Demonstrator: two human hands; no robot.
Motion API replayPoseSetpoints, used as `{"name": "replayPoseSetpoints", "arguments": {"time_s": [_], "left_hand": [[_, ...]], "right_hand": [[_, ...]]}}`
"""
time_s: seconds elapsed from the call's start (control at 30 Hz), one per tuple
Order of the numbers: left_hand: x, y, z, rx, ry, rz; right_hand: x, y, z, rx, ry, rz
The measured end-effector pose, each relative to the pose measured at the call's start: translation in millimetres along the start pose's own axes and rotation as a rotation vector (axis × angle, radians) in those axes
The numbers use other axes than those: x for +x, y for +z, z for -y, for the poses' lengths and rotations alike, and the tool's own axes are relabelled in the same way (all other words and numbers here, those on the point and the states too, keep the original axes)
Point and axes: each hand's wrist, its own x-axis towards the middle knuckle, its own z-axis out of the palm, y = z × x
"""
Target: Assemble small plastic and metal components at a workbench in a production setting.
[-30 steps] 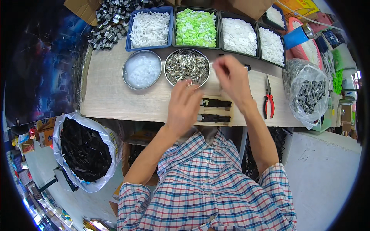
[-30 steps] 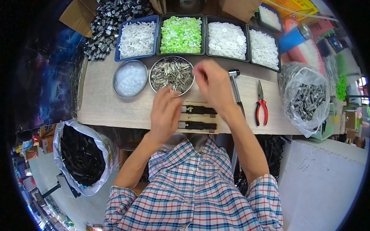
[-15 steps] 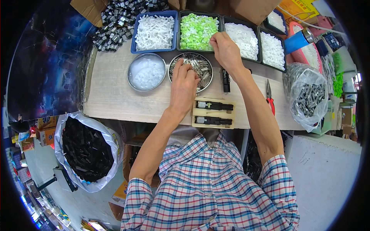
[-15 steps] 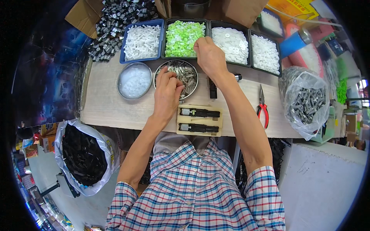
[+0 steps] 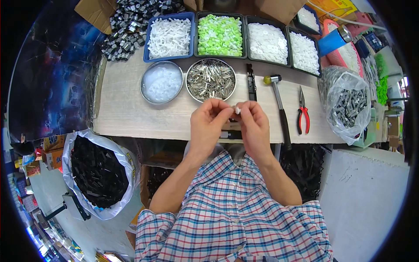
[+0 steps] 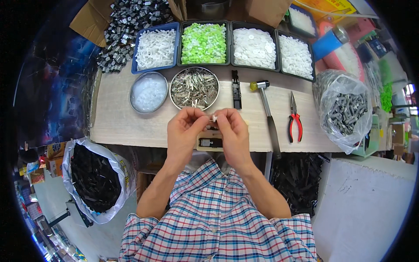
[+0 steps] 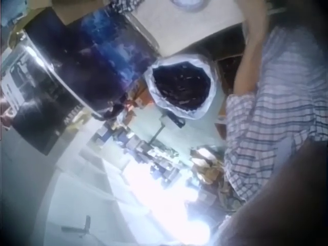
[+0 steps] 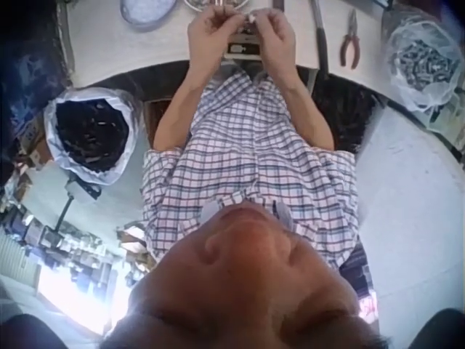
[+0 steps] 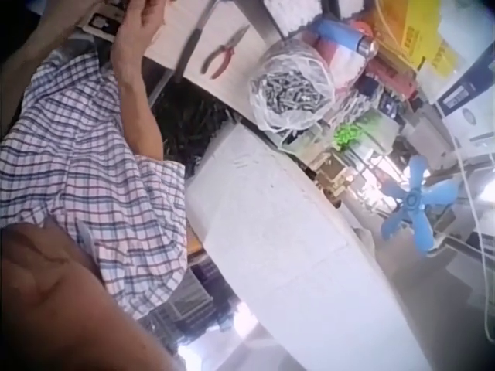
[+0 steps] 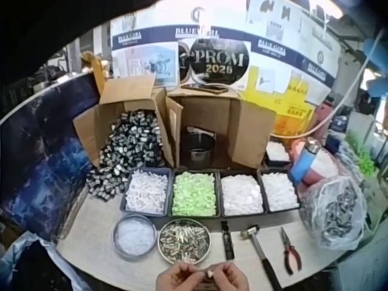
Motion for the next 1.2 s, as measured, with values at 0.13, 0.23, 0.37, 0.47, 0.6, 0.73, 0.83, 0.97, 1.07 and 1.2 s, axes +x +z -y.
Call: {"name": "replayPoseSetpoints", "arguments": {"time_s": [0.13,0.23,0.37,0.47,0.6,0.73,0.83,0.97,1.07,1.2], "left_hand": [[-19,0,4,-0.097,-0.027,-0.017],[-25,0,5,-0.051,-0.006,0.002],[-29,3,8,-0.017,0.013,-0.035],[-32,3,9,-0.003,0.033,-0.047],[-33,3,7,-0.012,0.043,-0.051],[-33,1,4,0.035,0.028,-0.044],[-32,-1,5,0.037,0.022,-0.044],[-34,-2,1,-0.043,-0.04,-0.034],[-37,-2,-5,-0.148,-0.172,-0.047],[-42,-11,5,-0.071,-0.17,-0.046]], "right_hand": [[-19,-2,-5,0.181,0.063,-0.022],[-23,-7,-6,0.182,0.052,0.012],[-25,-9,-5,0.14,0.057,0.037],[-26,-8,-4,0.095,0.038,0.05],[-29,-9,-8,0.038,0.007,0.046],[-30,-11,-9,-0.13,-0.089,0.061],[-30,-9,-9,-0.173,-0.126,0.071],[-32,-7,-9,-0.44,-0.379,0.04],[-31,-10,-6,-0.786,-0.71,0.116],[-42,-16,-1,-0.943,-0.749,0.209]]}}
